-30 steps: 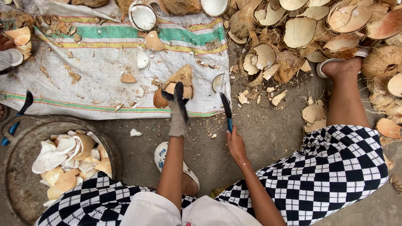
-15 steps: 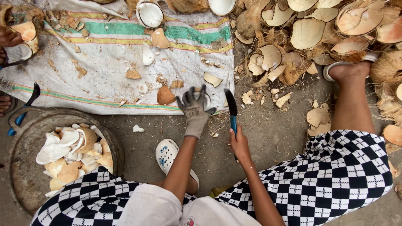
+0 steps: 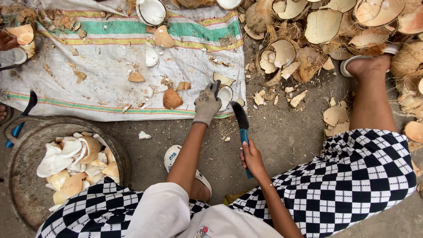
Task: The person uses a curved blade to scrape the white meat out of coconut shell halves by hand and places the pieces into a large bowl.
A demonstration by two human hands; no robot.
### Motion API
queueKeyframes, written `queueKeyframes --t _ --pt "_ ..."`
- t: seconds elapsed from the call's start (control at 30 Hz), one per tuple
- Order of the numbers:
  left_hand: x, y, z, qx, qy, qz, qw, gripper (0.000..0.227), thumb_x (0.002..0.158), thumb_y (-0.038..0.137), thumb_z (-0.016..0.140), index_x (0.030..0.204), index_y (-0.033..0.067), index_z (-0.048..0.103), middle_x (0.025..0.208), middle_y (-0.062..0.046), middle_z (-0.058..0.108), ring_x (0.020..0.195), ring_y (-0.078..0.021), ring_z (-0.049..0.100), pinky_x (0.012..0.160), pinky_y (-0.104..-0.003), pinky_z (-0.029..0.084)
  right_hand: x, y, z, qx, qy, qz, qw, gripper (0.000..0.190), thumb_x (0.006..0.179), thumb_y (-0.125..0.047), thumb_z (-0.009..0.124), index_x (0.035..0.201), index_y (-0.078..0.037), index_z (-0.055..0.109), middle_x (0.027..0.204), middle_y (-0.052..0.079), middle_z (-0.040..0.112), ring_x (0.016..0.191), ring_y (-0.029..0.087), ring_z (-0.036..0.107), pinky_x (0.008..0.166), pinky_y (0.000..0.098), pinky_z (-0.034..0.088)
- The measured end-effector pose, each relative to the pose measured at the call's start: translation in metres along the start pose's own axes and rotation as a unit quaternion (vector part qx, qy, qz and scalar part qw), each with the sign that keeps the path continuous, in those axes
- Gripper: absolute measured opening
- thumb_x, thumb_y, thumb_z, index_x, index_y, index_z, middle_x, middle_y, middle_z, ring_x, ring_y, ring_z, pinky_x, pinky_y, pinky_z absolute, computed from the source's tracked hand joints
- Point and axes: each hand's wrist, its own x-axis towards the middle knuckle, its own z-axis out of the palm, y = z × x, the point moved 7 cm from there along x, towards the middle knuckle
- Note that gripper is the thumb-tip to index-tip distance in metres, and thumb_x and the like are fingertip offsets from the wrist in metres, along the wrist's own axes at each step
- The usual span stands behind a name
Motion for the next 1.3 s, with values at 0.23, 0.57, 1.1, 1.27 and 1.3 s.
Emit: queueKeyframes --t 0.23,0.57,1.1,1.27,1.3 --pt "-0.004 0.010 -0.008 0.083 0.009 0.029 0.996 0.079 0.089 0.036 0.065 0.157 0.0195 0.029 0.154 -0.010 0.042 0.142 -0.0315 0.042 0.115 -0.050 0.040 -0.001 0.007 0.014 0.100 -0.047 0.080 0.991 0.026 0.107 -0.035 0.040 0.122 -0.014 0.045 0.062 0.000 0.045 0.042 0.009 0.040 0.039 0.0266 0.039" --pt "0.025 0.032 -0.007 0.085 -0.093 0.091 0.988 0.056 0.095 0.028 0.056 0.147 0.0116 0.045 0.136 -0.019 0.060 0.123 -0.0323 0.063 0.097 -0.046 0.055 0.018 -0.037 0.019 0.254 -0.096 0.193 0.943 0.029 0.106 -0.030 0.040 0.128 -0.011 0.047 0.070 -0.002 0.048 0.043 0.006 0.038 0.038 0.0246 0.041" --pt "0.088 0.007 -0.019 0.048 -0.068 0.055 0.995 0.041 0.091 0.025 0.050 0.121 0.0069 0.070 0.128 -0.022 0.069 0.124 -0.0352 0.065 0.107 -0.044 0.049 0.051 -0.087 0.006 0.132 -0.129 0.155 0.970 0.025 0.105 -0.031 0.044 0.122 -0.013 0.045 0.063 -0.003 0.042 0.038 0.007 0.036 0.035 0.0275 0.041" --pt "0.061 0.004 0.012 0.022 -0.191 0.028 0.981 0.058 0.091 0.021 0.038 0.147 0.0200 0.050 0.144 -0.022 0.053 0.136 -0.0328 0.051 0.115 -0.047 0.035 0.023 -0.053 0.027 0.219 -0.137 0.267 0.928 0.026 0.107 -0.030 0.046 0.122 -0.008 0.047 0.063 -0.004 0.043 0.040 0.007 0.039 0.036 0.0271 0.043" --pt "0.062 0.003 0.013 0.031 -0.205 0.023 0.978 0.056 0.098 0.028 0.033 0.151 0.0156 0.047 0.145 -0.024 0.054 0.138 -0.0339 0.052 0.119 -0.048 0.031 0.026 -0.049 0.026 0.210 -0.141 0.260 0.932 0.029 0.106 -0.030 0.046 0.123 -0.007 0.050 0.060 -0.004 0.042 0.038 0.007 0.038 0.035 0.0268 0.043"
